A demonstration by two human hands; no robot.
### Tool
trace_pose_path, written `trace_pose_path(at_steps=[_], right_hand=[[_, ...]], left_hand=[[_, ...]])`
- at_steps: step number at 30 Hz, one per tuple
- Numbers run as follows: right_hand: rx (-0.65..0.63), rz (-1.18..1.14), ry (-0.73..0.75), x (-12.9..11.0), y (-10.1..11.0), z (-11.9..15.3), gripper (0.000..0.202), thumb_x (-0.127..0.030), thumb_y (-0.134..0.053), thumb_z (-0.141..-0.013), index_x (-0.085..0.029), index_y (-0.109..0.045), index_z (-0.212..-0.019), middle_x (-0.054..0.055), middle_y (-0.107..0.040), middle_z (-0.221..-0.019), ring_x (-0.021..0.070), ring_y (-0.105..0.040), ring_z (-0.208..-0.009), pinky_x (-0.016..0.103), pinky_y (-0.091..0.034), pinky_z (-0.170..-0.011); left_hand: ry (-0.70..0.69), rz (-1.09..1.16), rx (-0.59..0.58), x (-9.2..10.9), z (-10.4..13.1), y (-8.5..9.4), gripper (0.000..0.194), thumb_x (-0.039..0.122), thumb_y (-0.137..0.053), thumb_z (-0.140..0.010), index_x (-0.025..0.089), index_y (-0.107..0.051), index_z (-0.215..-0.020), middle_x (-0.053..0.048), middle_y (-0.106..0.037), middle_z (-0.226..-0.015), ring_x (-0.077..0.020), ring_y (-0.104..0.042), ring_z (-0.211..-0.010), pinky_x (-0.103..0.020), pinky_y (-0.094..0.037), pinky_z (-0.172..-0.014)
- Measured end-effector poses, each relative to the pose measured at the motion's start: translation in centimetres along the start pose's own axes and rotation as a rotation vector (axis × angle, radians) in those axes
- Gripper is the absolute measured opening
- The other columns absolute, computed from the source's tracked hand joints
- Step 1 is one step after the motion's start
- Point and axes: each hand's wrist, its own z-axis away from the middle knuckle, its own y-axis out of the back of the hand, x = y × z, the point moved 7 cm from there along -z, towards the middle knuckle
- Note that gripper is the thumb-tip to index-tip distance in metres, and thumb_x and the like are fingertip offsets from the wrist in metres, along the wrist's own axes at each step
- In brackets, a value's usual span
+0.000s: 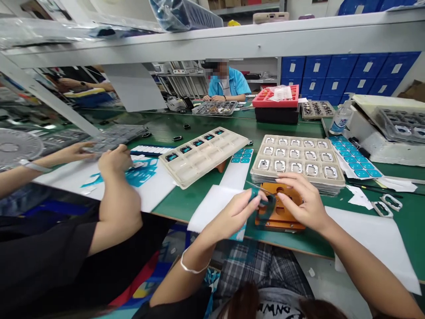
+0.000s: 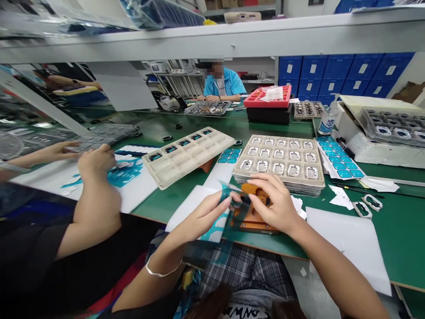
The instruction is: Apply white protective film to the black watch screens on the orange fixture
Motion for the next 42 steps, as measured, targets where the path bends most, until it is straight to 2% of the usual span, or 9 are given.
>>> trace_pose_path(at_steps=[3, 6, 11, 17, 20, 24, 27, 33, 42], right_hand=[[-0.100, -0.075, 0.040, -0.4, -1.0, 0.1, 0.027, -0.023, -0.060, -0.093, -0.021, -0.066, -0.120, 0.012, -0.067, -0.128, 0.0226, -0.061, -0.121, 0.043, -0.050, -0.104], [-0.135, -0.150, 0.060, -0.6, -1.5, 0.2, 0.022, -0.023, -0.059, -0.095, -0.023, -0.070, -0.114, 0.010, -0.072, -0.121, 0.0218, -0.065, -0.117, 0.044, -0.052, -0.102], [-0.163, -0.192, 0.096, -0.8, -1.8, 0.3, 0.020, -0.019, -0.057, -0.095, -0.021, -0.074, -0.106, 0.008, -0.075, -0.114, 0.0193, -0.069, -0.110, 0.038, -0.057, -0.097], [-0.243, -0.228, -0.002, -0.1, -2.4, 0.8, 0.021, -0.024, -0.057, -0.096, -0.023, -0.074, -0.109, 0.008, -0.076, -0.110, 0.0201, -0.071, -0.105, 0.036, -0.058, -0.094], [-0.289, -0.224, 0.018, -0.2, -2.9, 1.0, 0.021, -0.022, -0.057, -0.096, -0.022, -0.073, -0.109, 0.008, -0.076, -0.110, 0.0203, -0.071, -0.106, 0.037, -0.057, -0.095], [-0.178, -0.146, 0.033, -0.2, -2.3, 0.9, 0.017, -0.022, -0.058, -0.095, -0.023, -0.072, -0.105, 0.008, -0.076, -0.108, 0.0215, -0.070, -0.106, 0.040, -0.057, -0.096], [-0.088, -0.024, -0.037, 0.5, -1.6, 1.1, 0.018, -0.030, -0.062, -0.093, -0.025, -0.072, -0.107, 0.009, -0.074, -0.117, 0.0255, -0.069, -0.111, 0.043, -0.057, -0.096], [-0.151, -0.045, -0.130, 1.5, -2.0, 1.7, 0.031, -0.042, -0.065, -0.090, -0.026, -0.071, -0.116, 0.009, -0.073, -0.122, 0.0274, -0.070, -0.110, 0.042, -0.058, -0.095], [-0.235, -0.333, -0.284, 1.1, -3.1, 1.9, 0.032, -0.040, -0.075, -0.083, -0.023, -0.076, -0.109, 0.008, -0.078, -0.105, 0.0234, -0.075, -0.093, 0.033, -0.062, -0.081]], left_hand=[[-0.161, -0.140, -0.049, 1.8, 0.6, -0.4, 0.038, 0.047, -0.045, -0.099, 0.021, -0.072, -0.093, -0.010, -0.064, -0.114, -0.0231, -0.060, -0.108, -0.032, -0.046, -0.099], [-0.208, -0.122, 0.000, 2.1, 0.6, -0.5, 0.038, 0.045, -0.046, -0.099, 0.021, -0.072, -0.086, -0.009, -0.066, -0.101, -0.0209, -0.062, -0.096, -0.030, -0.048, -0.089], [-0.110, 0.051, 0.178, 0.6, -0.2, -0.4, 0.033, 0.050, -0.061, -0.090, 0.018, -0.068, -0.084, -0.007, -0.067, -0.091, -0.0190, -0.061, -0.086, -0.029, -0.049, -0.081], [0.132, 0.304, 0.206, -1.8, -0.6, -1.0, 0.051, 0.068, -0.070, -0.074, 0.018, -0.058, -0.076, 0.002, -0.057, -0.071, -0.0126, -0.054, -0.069, -0.024, -0.046, -0.066], [0.188, 0.398, 0.214, -2.5, -0.6, -1.2, 0.054, 0.068, -0.073, -0.071, 0.018, -0.052, -0.069, 0.003, -0.055, -0.067, -0.0115, -0.053, -0.066, -0.024, -0.046, -0.066], [0.132, 0.479, 0.221, -2.1, -0.4, -1.2, 0.050, 0.061, -0.077, -0.071, 0.018, -0.053, -0.069, 0.000, -0.059, -0.075, -0.0141, -0.057, -0.075, -0.027, -0.048, -0.076], [0.034, 0.468, 0.318, -1.5, 0.2, -0.7, 0.051, 0.057, -0.079, -0.072, 0.018, -0.048, -0.065, -0.003, -0.061, -0.088, -0.0157, -0.057, -0.085, -0.029, -0.046, -0.083], [0.052, 0.580, 0.447, -1.6, 1.2, -0.6, 0.055, 0.052, -0.088, -0.062, 0.018, -0.045, -0.067, -0.006, -0.065, -0.099, -0.0170, -0.063, -0.089, -0.031, -0.049, -0.083], [0.076, 0.640, 0.432, -1.3, 1.7, -1.1, 0.051, 0.044, -0.090, -0.061, 0.018, -0.047, -0.062, -0.005, -0.072, -0.087, -0.0177, -0.069, -0.084, -0.032, -0.054, -0.080]])
